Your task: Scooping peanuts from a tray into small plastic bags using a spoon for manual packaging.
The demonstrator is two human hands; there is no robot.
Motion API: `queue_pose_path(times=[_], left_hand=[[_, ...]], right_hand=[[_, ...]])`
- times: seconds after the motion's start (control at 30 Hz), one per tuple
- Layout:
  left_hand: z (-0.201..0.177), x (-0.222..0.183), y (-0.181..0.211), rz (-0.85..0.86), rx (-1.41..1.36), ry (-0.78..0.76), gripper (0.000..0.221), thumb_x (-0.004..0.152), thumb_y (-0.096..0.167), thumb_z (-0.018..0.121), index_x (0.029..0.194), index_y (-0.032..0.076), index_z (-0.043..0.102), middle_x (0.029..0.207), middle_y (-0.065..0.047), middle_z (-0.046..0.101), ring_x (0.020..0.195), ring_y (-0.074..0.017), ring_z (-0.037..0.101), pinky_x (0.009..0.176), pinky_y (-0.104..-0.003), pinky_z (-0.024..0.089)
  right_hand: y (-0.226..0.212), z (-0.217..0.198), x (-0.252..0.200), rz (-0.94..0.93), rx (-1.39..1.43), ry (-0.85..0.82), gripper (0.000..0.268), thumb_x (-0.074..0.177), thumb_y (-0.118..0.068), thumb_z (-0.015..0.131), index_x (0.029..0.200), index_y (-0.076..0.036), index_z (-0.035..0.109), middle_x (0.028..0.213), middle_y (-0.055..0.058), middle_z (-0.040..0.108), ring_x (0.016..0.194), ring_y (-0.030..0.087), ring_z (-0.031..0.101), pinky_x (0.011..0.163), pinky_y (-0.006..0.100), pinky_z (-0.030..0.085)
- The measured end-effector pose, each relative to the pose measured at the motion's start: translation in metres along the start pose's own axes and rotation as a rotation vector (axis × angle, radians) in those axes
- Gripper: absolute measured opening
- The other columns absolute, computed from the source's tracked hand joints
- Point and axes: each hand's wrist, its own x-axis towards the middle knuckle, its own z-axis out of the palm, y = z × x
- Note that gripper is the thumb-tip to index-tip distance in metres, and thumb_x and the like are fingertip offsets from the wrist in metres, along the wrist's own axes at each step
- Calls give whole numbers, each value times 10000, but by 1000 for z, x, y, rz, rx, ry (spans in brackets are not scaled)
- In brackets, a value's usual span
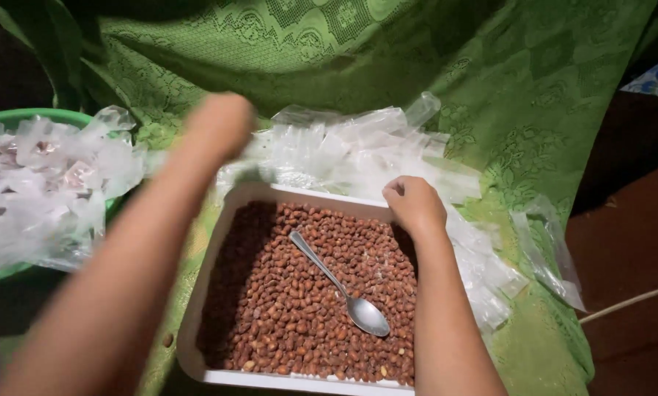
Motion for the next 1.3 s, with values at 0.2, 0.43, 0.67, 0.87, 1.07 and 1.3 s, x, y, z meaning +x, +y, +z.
queue_pose_path(times=[0.2, 0.43, 0.67, 0.87, 1.07, 1.3], left_hand=[[146, 71, 11, 153, 11, -13, 236, 910, 119, 594, 878, 23, 807, 856, -169, 776, 880, -353, 776, 759, -509, 616], [16, 9, 44, 70, -61, -147, 115, 774, 183, 789, 876, 158, 836, 982, -183, 786, 986, -439, 740, 838, -563, 594], [-12, -39, 86, 364, -235, -124, 147, 815, 151, 791, 957, 187, 792, 936, -76, 794, 984, -377, 744, 881, -514, 593], [49, -15, 38, 182, -97, -121, 197, 816, 213, 782, 977, 326, 793, 990, -68, 760, 1041, -377, 721, 983, -481, 547], [-12, -70, 98, 331, -517, -250, 371, 785, 278, 853, 1108, 124, 758, 1031, -119, 786, 1108, -377, 701, 977, -538, 535], [4, -81, 52, 107, -735, 24, 166, 837, 262, 830, 907, 126, 766, 895, -115, 783, 978, -412, 714, 882, -498, 540]], right_hand=[[6, 0, 5, 24, 15, -14, 296, 861, -414, 656, 1082, -272, 794, 1037, 16, 777, 1113, 299, 695, 948, 450, 532], [-12, 2, -9, -270, 148, 237, 439, 789, -194, 772, 1223, -163, 708, 1163, 126, 684, 1173, 393, 627, 1000, 508, 505], [-24, 16, -8, -606, 235, 244, 103, 785, -94, 822, 849, -145, 760, 1285, 89, 660, 1277, 379, 554, 1094, 496, 431], [-14, 1, -6, -342, 492, -10, 151, 823, -103, 779, 958, -166, 804, 947, 36, 801, 952, 188, 753, 886, 355, 566], [-41, 8, -16, -428, 849, -79, 342, 743, -46, 851, 1075, -61, 769, 786, 88, 763, 637, 112, 693, 640, 247, 593], [-48, -19, -42, -445, 461, -80, 183, 859, -192, 774, 962, -42, 767, 928, 185, 772, 926, 282, 723, 860, 431, 555]])
